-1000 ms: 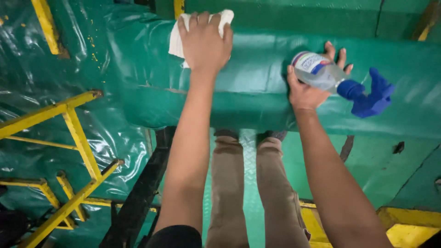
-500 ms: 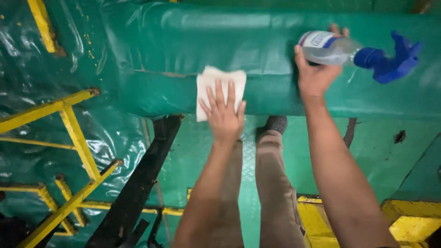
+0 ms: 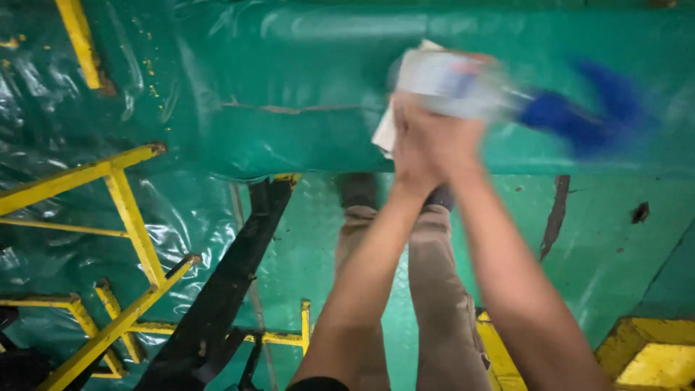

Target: Clean and wipe down various gym weight benches using a spray bottle and cloth.

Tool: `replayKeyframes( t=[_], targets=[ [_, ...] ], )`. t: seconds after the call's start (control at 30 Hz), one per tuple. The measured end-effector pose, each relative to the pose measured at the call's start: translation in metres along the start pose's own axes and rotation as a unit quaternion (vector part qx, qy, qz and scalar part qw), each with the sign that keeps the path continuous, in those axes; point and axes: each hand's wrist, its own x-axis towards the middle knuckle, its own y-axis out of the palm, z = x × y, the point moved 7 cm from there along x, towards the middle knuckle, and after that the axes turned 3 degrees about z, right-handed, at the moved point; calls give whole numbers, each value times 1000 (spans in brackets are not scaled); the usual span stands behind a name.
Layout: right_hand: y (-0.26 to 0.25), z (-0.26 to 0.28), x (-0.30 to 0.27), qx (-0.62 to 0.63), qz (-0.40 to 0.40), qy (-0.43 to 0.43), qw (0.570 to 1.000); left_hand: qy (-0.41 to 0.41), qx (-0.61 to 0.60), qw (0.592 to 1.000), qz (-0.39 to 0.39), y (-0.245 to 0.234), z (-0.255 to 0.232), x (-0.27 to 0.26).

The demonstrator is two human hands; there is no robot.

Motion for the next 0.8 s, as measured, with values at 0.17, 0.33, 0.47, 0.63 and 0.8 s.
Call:
replayKeyframes(
  t=[0.17,0.33,0.47,0.63,0.8],
  targets=[
    [145,74,18,-106,70,-227,966,29,135,987,80,-25,-2,-29],
    [191,84,27,-166,79,-181,966,-8,137,990,-17,-88,60,-82],
    [182,90,27,-147,49,-194,969,-88,30,975,-202,-171,80,-71],
    [183,68,29,-156,83,-199,964,51,-106,967,-225,-227,67,41],
    [126,81,6,-188,79,-155,967,-168,-158,953,-195,-210,140,45]
  ],
)
